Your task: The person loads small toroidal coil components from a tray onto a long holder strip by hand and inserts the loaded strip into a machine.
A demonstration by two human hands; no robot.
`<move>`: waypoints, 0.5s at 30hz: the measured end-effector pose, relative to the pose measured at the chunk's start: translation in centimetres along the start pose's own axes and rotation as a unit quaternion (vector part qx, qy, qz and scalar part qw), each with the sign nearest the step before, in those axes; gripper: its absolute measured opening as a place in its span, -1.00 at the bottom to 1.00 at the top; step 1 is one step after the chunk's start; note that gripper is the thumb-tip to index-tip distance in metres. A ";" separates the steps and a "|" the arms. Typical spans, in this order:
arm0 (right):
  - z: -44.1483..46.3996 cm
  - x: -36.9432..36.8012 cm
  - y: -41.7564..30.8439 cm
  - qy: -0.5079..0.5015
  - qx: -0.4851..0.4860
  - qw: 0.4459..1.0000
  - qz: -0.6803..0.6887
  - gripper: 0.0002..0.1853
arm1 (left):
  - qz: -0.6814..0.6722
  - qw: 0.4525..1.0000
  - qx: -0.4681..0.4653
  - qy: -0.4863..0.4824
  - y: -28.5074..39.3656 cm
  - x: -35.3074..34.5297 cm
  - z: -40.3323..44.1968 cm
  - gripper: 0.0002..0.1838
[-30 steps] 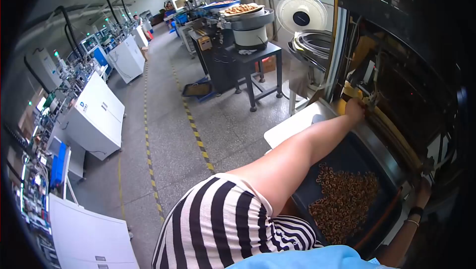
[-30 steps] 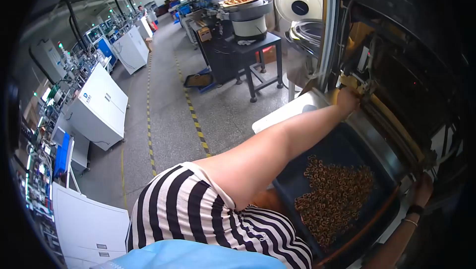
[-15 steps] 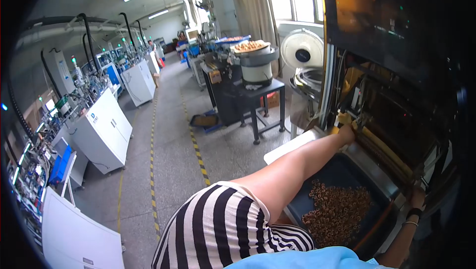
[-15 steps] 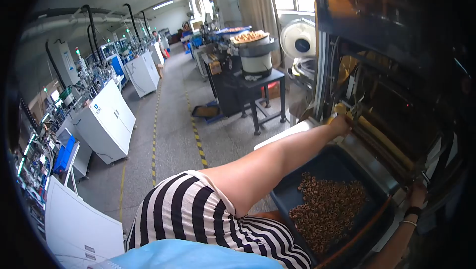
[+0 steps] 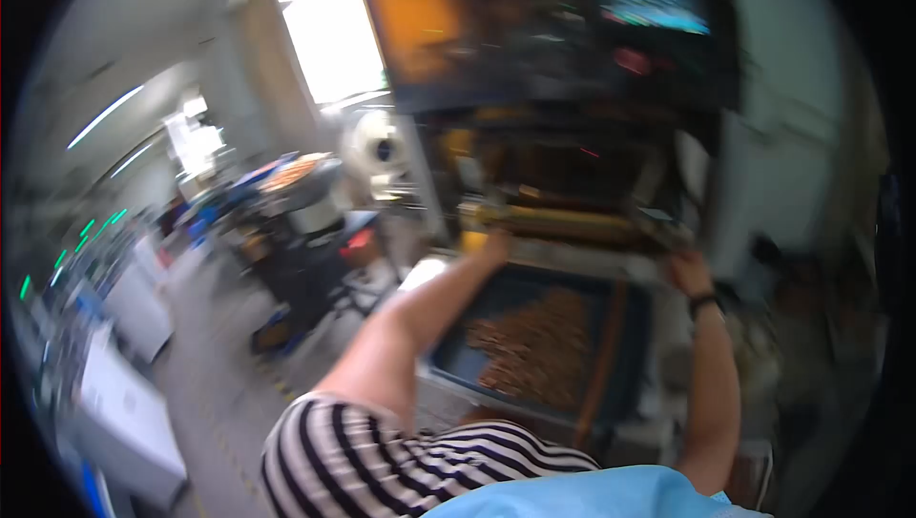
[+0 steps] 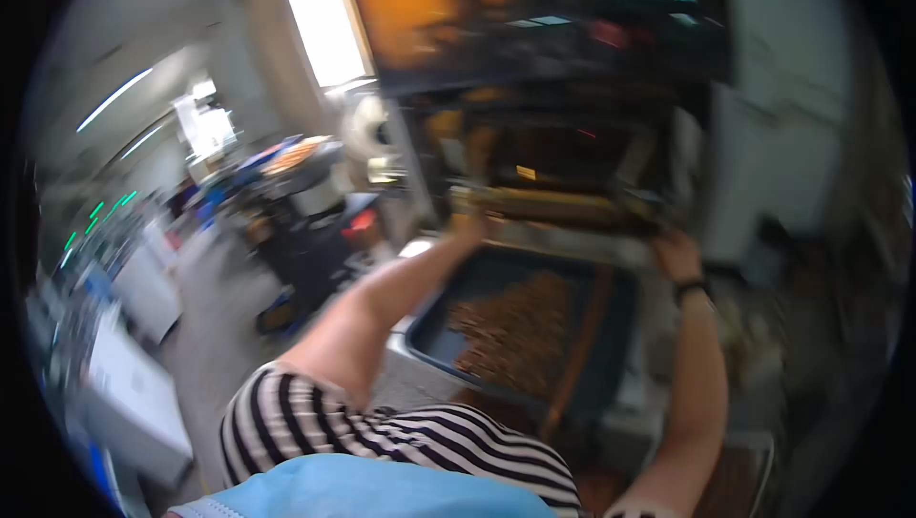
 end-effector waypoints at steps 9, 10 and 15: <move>-14.2 12.7 -18.6 0.024 -0.232 0.958 0.164 -0.83 | -0.431 0.863 -0.251 -0.079 23.2 15.5 -5.1 -0.77; -15.3 14.8 -21.7 0.048 -0.193 0.973 0.118 -0.82 | -0.452 0.831 -0.323 -0.039 26.3 19.2 -6.0 -0.75; -21.5 22.0 -41.9 0.314 0.049 0.948 -0.012 -0.81 | -0.558 0.601 -0.541 0.187 30.8 34.4 -10.0 -0.61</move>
Point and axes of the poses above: each hand's wrist, its own z-axis towards the middle knuckle, its own x-axis out of the back of the hand, y = z × x, the point moved 3 cm from there along z, towards the middle knuckle, and after that the axes turned 6 degrees about z, right-handed, at the moved point
